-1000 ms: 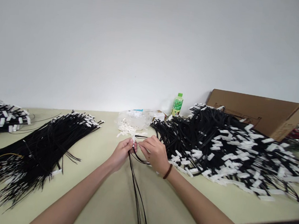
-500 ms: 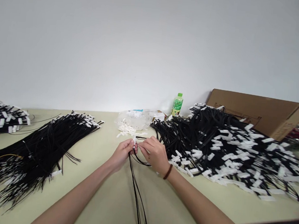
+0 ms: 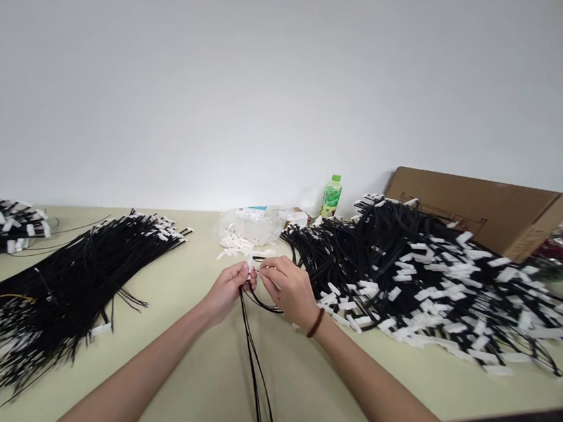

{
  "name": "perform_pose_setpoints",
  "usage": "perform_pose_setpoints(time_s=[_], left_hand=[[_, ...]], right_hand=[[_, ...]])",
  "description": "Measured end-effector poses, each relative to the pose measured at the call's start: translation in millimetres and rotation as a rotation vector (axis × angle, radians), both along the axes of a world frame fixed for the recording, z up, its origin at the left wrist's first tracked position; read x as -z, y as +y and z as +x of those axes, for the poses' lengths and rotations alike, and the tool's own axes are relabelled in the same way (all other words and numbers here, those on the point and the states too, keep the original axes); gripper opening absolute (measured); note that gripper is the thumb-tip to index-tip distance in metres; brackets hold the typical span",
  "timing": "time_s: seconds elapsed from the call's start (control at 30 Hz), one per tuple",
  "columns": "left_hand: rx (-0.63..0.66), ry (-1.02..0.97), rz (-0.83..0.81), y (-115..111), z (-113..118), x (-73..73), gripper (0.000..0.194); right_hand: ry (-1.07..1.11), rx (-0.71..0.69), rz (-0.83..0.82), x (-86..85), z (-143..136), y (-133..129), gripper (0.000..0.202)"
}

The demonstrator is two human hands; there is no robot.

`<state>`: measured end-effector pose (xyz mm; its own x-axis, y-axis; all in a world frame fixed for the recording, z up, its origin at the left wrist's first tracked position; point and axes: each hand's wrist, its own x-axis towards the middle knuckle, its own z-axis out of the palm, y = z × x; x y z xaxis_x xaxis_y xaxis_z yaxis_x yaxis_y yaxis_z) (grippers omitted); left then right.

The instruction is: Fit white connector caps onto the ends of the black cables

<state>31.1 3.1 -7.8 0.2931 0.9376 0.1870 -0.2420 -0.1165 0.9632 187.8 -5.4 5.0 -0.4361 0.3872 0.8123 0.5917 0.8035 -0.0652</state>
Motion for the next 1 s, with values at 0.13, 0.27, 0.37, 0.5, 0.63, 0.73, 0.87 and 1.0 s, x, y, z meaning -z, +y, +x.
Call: perform_pose_setpoints(time_s=[0.13, 0.27, 0.37, 0.5, 0.63, 0.73, 0.87, 1.0], left_hand=[[0.011, 0.014, 0.0, 0.1, 0.1, 0.4, 0.036], [0.015, 0.028, 0.002, -0.7, 0.6, -0.2, 0.037], [0.017, 0.027, -0.001, -1.8, 1.2, -0.9, 0.036], [0.027, 0.04, 0.012, -2.9, 1.5, -1.7, 0.035], [0.032, 0.069, 0.026, -3.9, 1.6, -2.8, 0.035], [0.024, 0.076, 0.033, -5.0, 2.0, -3.4, 0.037], [0.022, 0.074, 0.026, -5.9, 2.6, -3.6, 0.037], [0.008, 0.089, 0.031, -5.5, 2.4, -3.3, 0.037]], right_hand=[[-0.011, 0.0, 0.005, 0.5, 0.0, 0.4, 0.019], [-0.006, -0.016, 0.014, 0.7, 0.4, 1.4, 0.02], [-0.003, -0.027, 0.015, 0.9, 0.9, 1.9, 0.019], [0.005, -0.036, 0.009, 0.9, 0.8, 1.8, 0.019], [0.014, -0.048, -0.004, 1.1, 0.1, 1.2, 0.021], [0.025, -0.056, -0.014, 2.2, 0.0, 1.3, 0.021], [0.033, -0.058, -0.028, 4.2, 0.1, 2.1, 0.021], [0.033, -0.054, -0.031, 4.6, -0.5, 2.1, 0.021]])
